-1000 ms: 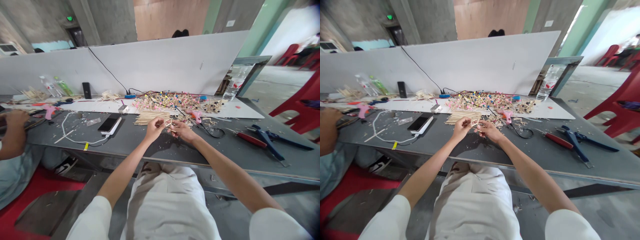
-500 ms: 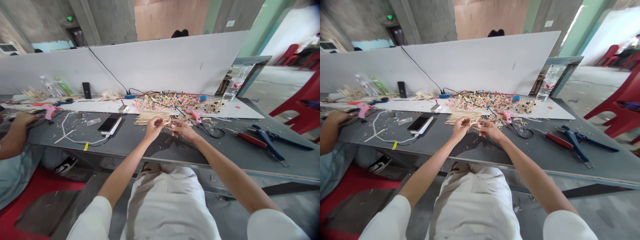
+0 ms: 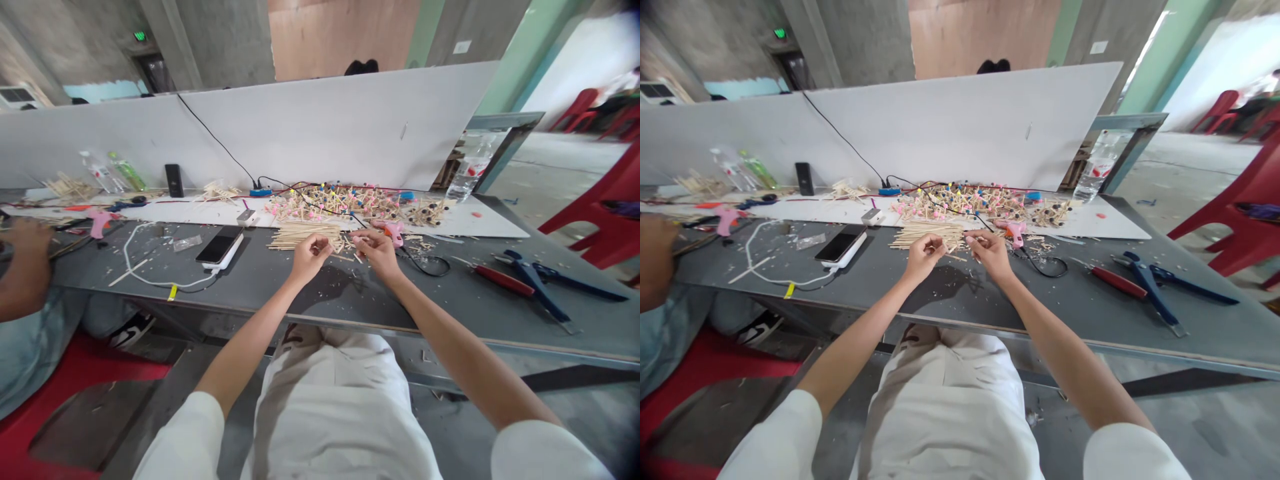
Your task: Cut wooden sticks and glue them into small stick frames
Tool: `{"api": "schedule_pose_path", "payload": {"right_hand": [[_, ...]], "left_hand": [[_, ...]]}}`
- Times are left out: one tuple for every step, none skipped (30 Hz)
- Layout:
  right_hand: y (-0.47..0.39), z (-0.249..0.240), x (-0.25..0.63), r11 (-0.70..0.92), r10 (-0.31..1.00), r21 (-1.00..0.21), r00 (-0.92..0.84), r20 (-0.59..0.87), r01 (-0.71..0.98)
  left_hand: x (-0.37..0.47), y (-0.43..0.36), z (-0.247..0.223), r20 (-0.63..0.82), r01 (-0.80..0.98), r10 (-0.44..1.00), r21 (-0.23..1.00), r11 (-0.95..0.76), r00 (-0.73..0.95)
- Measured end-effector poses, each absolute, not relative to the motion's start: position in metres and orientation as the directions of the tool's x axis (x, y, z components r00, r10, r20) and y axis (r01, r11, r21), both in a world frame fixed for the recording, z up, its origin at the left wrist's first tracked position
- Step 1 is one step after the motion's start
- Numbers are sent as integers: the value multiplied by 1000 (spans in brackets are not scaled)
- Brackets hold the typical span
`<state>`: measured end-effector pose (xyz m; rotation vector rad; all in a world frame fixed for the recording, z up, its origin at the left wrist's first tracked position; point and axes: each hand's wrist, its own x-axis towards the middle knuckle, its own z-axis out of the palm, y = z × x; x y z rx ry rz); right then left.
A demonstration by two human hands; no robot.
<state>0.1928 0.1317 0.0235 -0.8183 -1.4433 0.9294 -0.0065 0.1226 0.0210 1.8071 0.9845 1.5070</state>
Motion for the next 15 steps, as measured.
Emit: {"api": "schedule_pose_path", "payload": {"right_hand": [[131,24,193,472,880,-882,-60,472,-8],[131,25,193,500,865,-866,-47,499,7],[131,25,194,519,854,-855,-44,518,16],[130,26,194,532,846,-847,-48,530,17],[130,26,194,540,841,-842,-57,538,12],[129,27,194,546,836,-838,-68,545,2],[128,27,193,551,831,-834,-81,550,-10],[128,27,193,555,827,-832,-96,554,-21],[127,28,193,556,824,-831,-110,555,-29],[126,28,193,553,824,-832,-123,553,-33],[125,29,193,548,826,-836,-136,547,-32],[124,30,193,542,829,-840,-146,540,-27],[123,31,193,536,833,-844,-152,533,-19],[122,32,192,531,836,-847,-156,526,-10],[121,33,192,527,839,-850,-159,520,0]], "left_hand": [[-7,123,21,557,175,826,808,-563,88],[-7,123,21,561,177,823,804,-568,91],[-7,122,21,562,178,821,802,-570,96],[-7,122,22,562,180,821,801,-571,101],[-7,122,22,562,183,820,800,-572,106],[-7,122,22,563,185,819,798,-573,108],[-7,122,22,565,186,818,797,-575,109],[-6,121,23,566,186,817,796,-577,111],[-6,121,23,567,186,816,794,-578,114],[-6,121,23,568,186,815,794,-579,117],[-6,120,23,568,186,815,793,-580,118],[-5,120,23,567,189,815,793,-579,120],[-5,120,23,566,191,816,793,-578,120],[-5,120,23,566,193,816,792,-578,120],[-5,120,23,567,194,815,792,-579,120]]}}
